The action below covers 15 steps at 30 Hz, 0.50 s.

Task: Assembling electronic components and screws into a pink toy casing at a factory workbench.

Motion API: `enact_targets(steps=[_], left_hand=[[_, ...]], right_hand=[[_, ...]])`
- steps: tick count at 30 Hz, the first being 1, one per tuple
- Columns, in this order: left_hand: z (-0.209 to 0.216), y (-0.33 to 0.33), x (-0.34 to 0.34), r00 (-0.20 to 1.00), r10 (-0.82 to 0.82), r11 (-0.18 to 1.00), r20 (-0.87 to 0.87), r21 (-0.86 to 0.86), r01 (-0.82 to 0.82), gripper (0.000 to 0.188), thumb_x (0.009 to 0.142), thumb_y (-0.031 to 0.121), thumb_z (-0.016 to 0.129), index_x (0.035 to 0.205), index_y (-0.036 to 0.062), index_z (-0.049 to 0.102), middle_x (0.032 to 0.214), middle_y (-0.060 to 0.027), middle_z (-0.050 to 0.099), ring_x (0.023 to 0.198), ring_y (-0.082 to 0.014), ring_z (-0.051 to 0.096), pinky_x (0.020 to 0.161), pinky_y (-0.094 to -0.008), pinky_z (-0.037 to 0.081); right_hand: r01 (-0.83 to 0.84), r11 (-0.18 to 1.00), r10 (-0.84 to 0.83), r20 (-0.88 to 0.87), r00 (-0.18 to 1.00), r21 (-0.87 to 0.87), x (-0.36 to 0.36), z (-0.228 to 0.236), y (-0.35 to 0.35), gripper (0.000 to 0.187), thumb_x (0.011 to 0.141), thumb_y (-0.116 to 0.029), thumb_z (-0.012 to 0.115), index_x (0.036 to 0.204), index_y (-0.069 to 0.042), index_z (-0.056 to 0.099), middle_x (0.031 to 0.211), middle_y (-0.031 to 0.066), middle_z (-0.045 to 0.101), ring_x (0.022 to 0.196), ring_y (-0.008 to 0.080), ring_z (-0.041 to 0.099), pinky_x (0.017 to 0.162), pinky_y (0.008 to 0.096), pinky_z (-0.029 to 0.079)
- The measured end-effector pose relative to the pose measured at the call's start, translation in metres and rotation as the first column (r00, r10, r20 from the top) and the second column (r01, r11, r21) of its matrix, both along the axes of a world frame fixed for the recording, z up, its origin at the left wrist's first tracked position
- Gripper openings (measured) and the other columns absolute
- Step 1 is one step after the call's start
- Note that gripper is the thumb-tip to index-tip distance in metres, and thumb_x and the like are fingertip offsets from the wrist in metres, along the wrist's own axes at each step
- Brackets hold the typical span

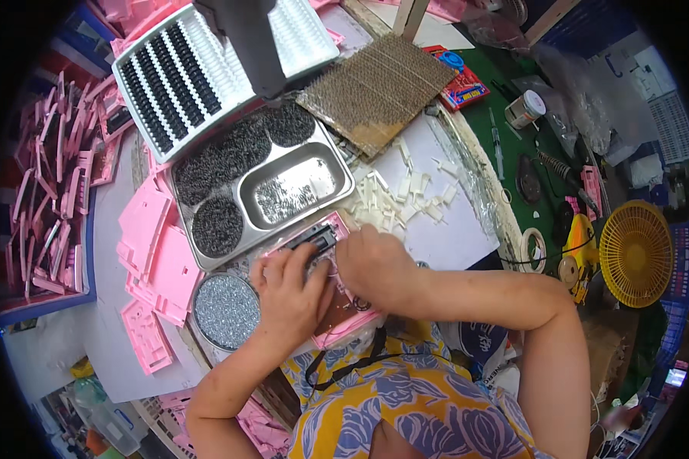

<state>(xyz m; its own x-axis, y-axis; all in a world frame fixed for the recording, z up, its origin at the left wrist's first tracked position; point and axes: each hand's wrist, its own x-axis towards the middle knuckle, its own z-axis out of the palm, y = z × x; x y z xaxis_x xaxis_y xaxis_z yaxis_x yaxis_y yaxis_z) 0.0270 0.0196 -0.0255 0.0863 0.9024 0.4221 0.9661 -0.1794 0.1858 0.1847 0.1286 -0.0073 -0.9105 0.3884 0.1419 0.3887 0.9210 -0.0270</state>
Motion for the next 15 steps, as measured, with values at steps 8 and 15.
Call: enact_targets(steps=[8,15], left_hand=[[0.008,-0.015,-0.021,0.933,-0.297,0.927,-0.201,-0.296,0.231,0.076,0.085,0.063,0.059,0.142,0.0139,0.058,0.156,-0.0045,0.043,0.145,-0.0286,0.034,0.115,-0.0702,0.007],[0.009,0.006,-0.042,0.825,-0.485,0.831,-0.289,-0.447,0.332,0.089,0.088,0.079,0.042,0.158,0.025,0.038,0.165,0.0013,0.031,0.156,-0.0272,0.017,0.113,-0.0748,-0.003]], right_hand=[[0.099,0.986,-0.106,-0.049,0.993,-0.13,-0.056,0.074,0.172,0.02,0.085,-0.026,0.066,0.088,-0.008,0.073,0.081,0.0165,0.072,0.074,0.0387,0.07,0.071,0.0494,0.056],[0.33,0.887,-0.407,0.207,0.89,0.324,-0.153,0.031,0.443,0.027,0.089,-0.018,0.065,0.112,-0.008,0.076,0.141,0.0107,0.057,0.135,0.0315,0.049,0.093,0.0482,0.055]])
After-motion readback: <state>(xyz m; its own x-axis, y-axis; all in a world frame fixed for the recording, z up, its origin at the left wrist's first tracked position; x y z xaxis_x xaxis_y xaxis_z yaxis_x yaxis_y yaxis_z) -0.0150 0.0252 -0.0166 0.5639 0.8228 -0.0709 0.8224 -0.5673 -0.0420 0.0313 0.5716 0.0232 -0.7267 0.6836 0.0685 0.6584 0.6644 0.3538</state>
